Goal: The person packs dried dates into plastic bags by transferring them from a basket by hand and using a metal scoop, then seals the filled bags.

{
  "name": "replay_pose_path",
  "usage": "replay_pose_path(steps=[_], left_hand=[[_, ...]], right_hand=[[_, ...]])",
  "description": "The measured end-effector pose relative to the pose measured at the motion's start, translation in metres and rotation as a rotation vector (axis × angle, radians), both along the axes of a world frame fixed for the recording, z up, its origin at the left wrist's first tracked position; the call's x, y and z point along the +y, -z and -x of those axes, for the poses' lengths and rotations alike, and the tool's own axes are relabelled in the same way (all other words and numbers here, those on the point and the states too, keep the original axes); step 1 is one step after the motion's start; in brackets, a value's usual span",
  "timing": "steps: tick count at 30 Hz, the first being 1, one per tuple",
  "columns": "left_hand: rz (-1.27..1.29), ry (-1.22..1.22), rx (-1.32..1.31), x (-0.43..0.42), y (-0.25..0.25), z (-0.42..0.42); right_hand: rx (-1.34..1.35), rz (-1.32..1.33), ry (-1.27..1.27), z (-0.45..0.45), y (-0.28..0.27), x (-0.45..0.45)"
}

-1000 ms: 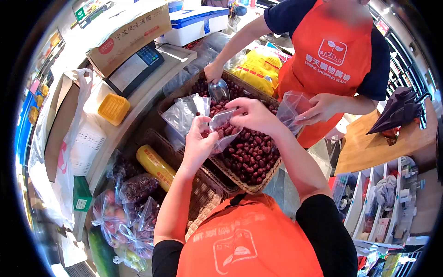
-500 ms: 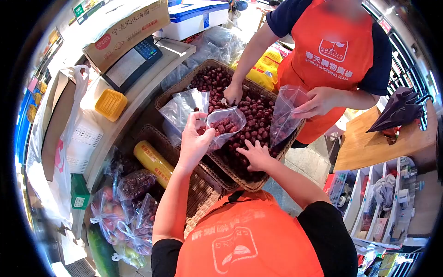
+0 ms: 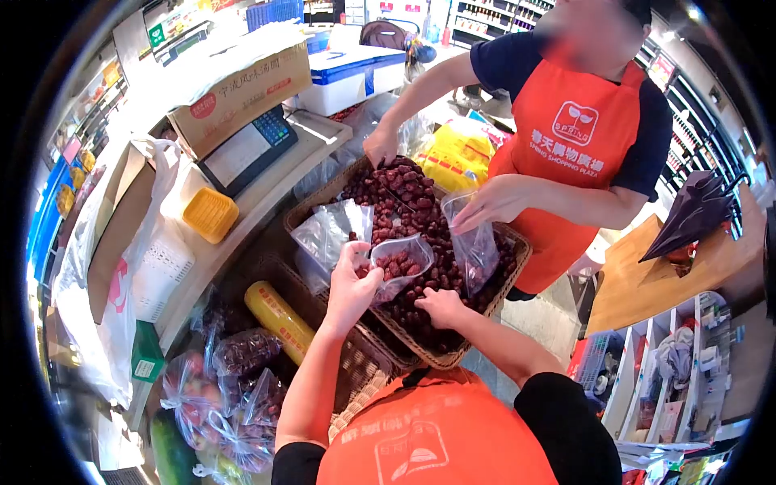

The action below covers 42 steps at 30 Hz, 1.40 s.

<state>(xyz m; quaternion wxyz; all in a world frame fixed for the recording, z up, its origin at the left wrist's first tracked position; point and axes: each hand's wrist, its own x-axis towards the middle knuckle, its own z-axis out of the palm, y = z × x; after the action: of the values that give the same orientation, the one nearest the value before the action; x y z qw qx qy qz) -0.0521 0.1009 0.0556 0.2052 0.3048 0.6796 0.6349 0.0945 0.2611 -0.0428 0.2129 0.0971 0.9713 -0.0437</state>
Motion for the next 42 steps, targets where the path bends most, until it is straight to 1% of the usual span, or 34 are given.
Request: replay_pose_path(steps=[2, 5, 6, 8, 10, 12, 13, 14, 16, 18, 19, 20, 22, 25, 28, 29, 32, 33, 36, 37, 38, 40, 41, 42], left_hand=[[-0.028, 0.002, 0.014, 0.001, 0.003, -0.001], [-0.018, 0.012, -0.047, 0.0, -0.001, -0.002], [-0.007, 0.01, -0.051, -0.001, 0.0, -0.001], [0.015, 0.022, -0.053, 0.003, 0.001, 0.0], [0.028, 0.027, -0.047, 0.004, -0.003, -0.002], [0.028, 0.027, -0.009, 0.007, -0.002, -0.003], [0.02, 0.023, 0.027, 0.008, 0.002, -0.003], [0.011, 0.019, 0.065, 0.01, 0.004, -0.004], [-0.03, 0.037, 0.008, 0.012, -0.002, -0.009], [-0.025, 0.036, -0.057, 0.012, -0.012, -0.015], [-0.029, 0.034, -0.061, 0.012, -0.013, -0.016], [-0.038, 0.03, -0.064, 0.013, -0.015, -0.016], [-0.049, 0.018, -0.064, 0.013, -0.014, -0.015], [-0.047, 0.004, -0.048, 0.014, -0.006, -0.01], [-0.03, -0.003, -0.045, 0.013, -0.002, -0.007], [-0.029, -0.001, -0.054, 0.014, -0.001, -0.006], [-0.043, 0.036, -0.079, 0.015, 0.002, -0.002], [-0.047, 0.054, -0.089, 0.015, 0.003, -0.002], [-0.025, 0.0, -0.05, 0.012, -0.003, -0.002], [-0.076, -0.002, 0.0, 0.012, -0.001, 0.001], [-0.122, 0.002, -0.108, 0.009, -0.003, 0.001], [-0.154, -0.048, -0.15, 0.002, -0.001, 0.008], [-0.186, -0.1, -0.17, 0.001, 0.002, 0.012], [-0.163, -0.148, -0.046, -0.003, 0.006, 0.018]], right_hand=[[0.043, 0.048, 0.051, -0.004, -0.002, 0.003], [0.197, 0.234, 0.192, -0.012, -0.028, 0.008], [0.326, 0.325, 0.234, -0.014, -0.023, 0.018], [0.578, 0.582, 0.23, -0.016, -0.036, 0.037], [0.727, 0.777, 0.278, -0.012, -0.084, 0.041], [0.889, 0.907, 0.268, -0.003, -0.124, 0.038], [0.84, 0.95, 0.314, 0.002, -0.139, 0.036], [0.916, 0.949, 0.259, 0.012, -0.144, 0.032], [0.843, 1.137, 0.347, 0.033, -0.141, 0.024], [0.845, 1.147, 0.436, 0.051, -0.133, 0.008], [0.922, 1.091, 0.377, 0.061, -0.121, 0.003], [0.892, 1.038, 0.475, 0.065, -0.113, -0.002], [1.183, 0.613, 0.413, 0.072, -0.099, -0.016], [1.32, 0.671, 0.347, 0.076, -0.092, -0.023], [1.209, 1.137, 0.469, 0.071, -0.09, -0.023], [1.113, 1.355, 0.563, 0.066, -0.092, -0.024], [1.165, 1.302, 0.506, 0.064, -0.096, -0.021], [1.151, 1.305, 0.488, 0.059, -0.105, -0.022], [1.064, 1.344, 0.658, 0.046, -0.131, -0.02], [1.145, 1.367, 0.61, 0.044, -0.123, -0.01], [1.213, 1.357, 0.673, 0.041, -0.117, -0.004], [1.102, 1.291, 0.678, 0.025, -0.106, 0.014], [0.994, 1.202, 0.773, 0.018, -0.093, 0.02], [0.907, 1.02, 0.641, 0.014, -0.073, 0.023]])
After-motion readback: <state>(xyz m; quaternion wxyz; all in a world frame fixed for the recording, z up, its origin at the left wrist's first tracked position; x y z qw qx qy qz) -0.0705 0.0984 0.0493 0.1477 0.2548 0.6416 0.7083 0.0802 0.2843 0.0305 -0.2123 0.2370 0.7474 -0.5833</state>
